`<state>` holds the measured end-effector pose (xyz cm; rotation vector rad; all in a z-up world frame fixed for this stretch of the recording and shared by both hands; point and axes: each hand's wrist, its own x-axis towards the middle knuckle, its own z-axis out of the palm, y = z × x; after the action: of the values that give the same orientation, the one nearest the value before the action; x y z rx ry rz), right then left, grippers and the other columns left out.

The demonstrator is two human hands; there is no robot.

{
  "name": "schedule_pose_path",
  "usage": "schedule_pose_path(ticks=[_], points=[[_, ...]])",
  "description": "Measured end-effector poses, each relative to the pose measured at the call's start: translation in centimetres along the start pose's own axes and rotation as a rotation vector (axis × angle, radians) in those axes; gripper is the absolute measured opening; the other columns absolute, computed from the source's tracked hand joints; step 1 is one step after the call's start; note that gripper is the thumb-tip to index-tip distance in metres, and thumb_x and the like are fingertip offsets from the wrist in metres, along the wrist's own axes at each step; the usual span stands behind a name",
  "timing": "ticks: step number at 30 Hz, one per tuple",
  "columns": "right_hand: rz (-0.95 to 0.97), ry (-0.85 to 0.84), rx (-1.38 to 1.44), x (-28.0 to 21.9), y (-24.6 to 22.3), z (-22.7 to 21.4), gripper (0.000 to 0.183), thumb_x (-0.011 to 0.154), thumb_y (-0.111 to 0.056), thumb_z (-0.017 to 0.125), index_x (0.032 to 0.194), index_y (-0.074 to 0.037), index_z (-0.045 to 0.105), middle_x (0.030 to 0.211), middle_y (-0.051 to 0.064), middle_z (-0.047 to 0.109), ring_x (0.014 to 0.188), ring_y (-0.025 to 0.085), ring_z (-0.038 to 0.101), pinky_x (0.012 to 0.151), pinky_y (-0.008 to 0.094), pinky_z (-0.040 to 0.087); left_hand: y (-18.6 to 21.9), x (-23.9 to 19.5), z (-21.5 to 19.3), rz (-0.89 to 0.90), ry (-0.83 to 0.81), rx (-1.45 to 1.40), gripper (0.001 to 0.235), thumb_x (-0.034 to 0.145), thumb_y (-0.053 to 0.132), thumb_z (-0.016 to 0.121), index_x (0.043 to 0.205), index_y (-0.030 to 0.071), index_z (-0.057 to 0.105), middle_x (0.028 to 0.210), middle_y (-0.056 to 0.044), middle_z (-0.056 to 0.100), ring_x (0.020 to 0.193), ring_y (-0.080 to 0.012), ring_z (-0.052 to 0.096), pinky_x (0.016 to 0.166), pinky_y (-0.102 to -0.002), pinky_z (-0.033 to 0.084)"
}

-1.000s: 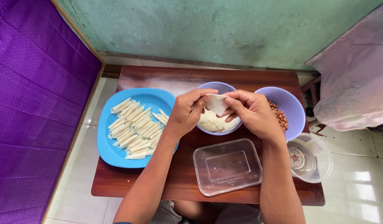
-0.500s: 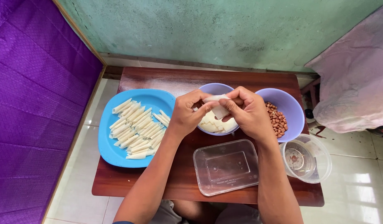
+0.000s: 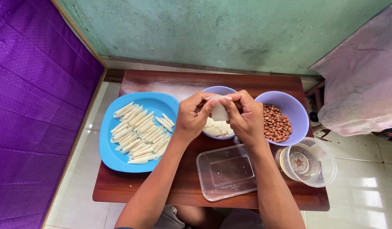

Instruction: The person sits at a low table and repeatedly takes thin white wrappers, places a peanut inside, and rolls them into cylindrical shapes. The finished rolls are placed on a blue plate. The person occasionally separates stacked wrappers before continuing the rolling process.

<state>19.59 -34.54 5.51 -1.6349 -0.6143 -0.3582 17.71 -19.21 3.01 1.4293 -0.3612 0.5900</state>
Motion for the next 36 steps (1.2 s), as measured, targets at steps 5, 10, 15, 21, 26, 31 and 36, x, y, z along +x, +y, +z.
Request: schedule_pose_path(ticks=[5, 10, 15, 21, 26, 31, 36], points=[[-0.097, 0.012, -0.078, -0.2, 1.4, 0.3, 0.016, 0.1, -0.016, 0.073, 0.095, -0.002, 0.07, 0.058, 0.009, 0.064, 0.054, 0.009, 0.057, 0.056, 0.027, 0.052, -0.3, -0.3, 0.0, -0.008, 0.035, 0.013, 0.011, 0.096, 0.007, 0.072, 0.101, -0.002, 0.077, 0.062, -0.01, 0.067, 0.053, -0.0088, 0.063, 0.047, -0.022, 0.056], [-0.182, 0.14, -0.164, -0.5, 1.5, 1.4, 0.013, 0.104, -0.013, 0.067, 0.101, -0.002, 0.072, 0.08, 0.014, 0.073, 0.066, 0.021, 0.071, 0.061, 0.034, 0.055, -0.4, -0.5, 0.3, -0.007, 0.081, 0.067, 0.016, 0.098, 0.015, 0.07, 0.096, 0.001, 0.078, 0.056, -0.01, 0.067, 0.05, -0.0085, 0.063, 0.044, -0.023, 0.054], [-0.186, 0.221, -0.199, -0.8, 0.8, 1.9, 0.011, 0.102, -0.013, 0.072, 0.097, -0.004, 0.074, 0.069, 0.01, 0.07, 0.061, 0.007, 0.062, 0.056, 0.025, 0.052, 0.7, -0.8, 1.5, -0.033, 0.113, 0.109, 0.02, 0.102, 0.017, 0.064, 0.099, 0.001, 0.076, 0.057, -0.013, 0.066, 0.047, -0.0118, 0.061, 0.045, -0.026, 0.055], [-0.168, 0.162, -0.171, -0.7, 0.6, 2.0, 0.015, 0.105, -0.017, 0.064, 0.102, -0.005, 0.072, 0.073, 0.011, 0.071, 0.058, 0.012, 0.064, 0.055, 0.029, 0.052, 1.5, -0.5, 1.4, 0.02, 0.157, 0.138, 0.02, 0.099, 0.017, 0.067, 0.091, 0.001, 0.075, 0.046, -0.011, 0.059, 0.037, -0.0128, 0.058, 0.04, -0.024, 0.051], [-0.178, 0.159, -0.178, -0.8, 0.9, 2.1, 0.012, 0.103, -0.014, 0.068, 0.102, -0.004, 0.073, 0.083, 0.011, 0.076, 0.062, 0.017, 0.069, 0.054, 0.03, 0.052, 0.0, -1.0, 0.8, -0.016, 0.127, 0.106, 0.033, 0.103, 0.025, 0.061, 0.079, 0.004, 0.071, 0.042, -0.008, 0.057, 0.037, -0.0112, 0.057, 0.04, -0.025, 0.05], [-0.158, 0.178, -0.136, -0.8, 0.2, 1.9, 0.019, 0.108, -0.018, 0.059, 0.107, -0.005, 0.073, 0.068, 0.009, 0.069, 0.057, 0.008, 0.056, 0.052, 0.027, 0.05, 2.0, -0.6, 1.6, -0.001, 0.105, 0.143, 0.026, 0.101, 0.021, 0.065, 0.081, 0.005, 0.071, 0.046, -0.01, 0.062, 0.043, -0.0132, 0.065, 0.047, -0.025, 0.055], [-0.193, 0.14, -0.196, -0.7, 0.4, 1.8, 0.012, 0.103, -0.012, 0.066, 0.104, -0.003, 0.074, 0.089, 0.014, 0.077, 0.072, 0.027, 0.075, 0.063, 0.034, 0.056, 0.5, -1.0, 1.1, -0.048, 0.106, 0.084, 0.028, 0.099, 0.02, 0.069, 0.077, 0.003, 0.071, 0.04, -0.01, 0.057, 0.032, -0.0124, 0.054, 0.037, -0.023, 0.048]])
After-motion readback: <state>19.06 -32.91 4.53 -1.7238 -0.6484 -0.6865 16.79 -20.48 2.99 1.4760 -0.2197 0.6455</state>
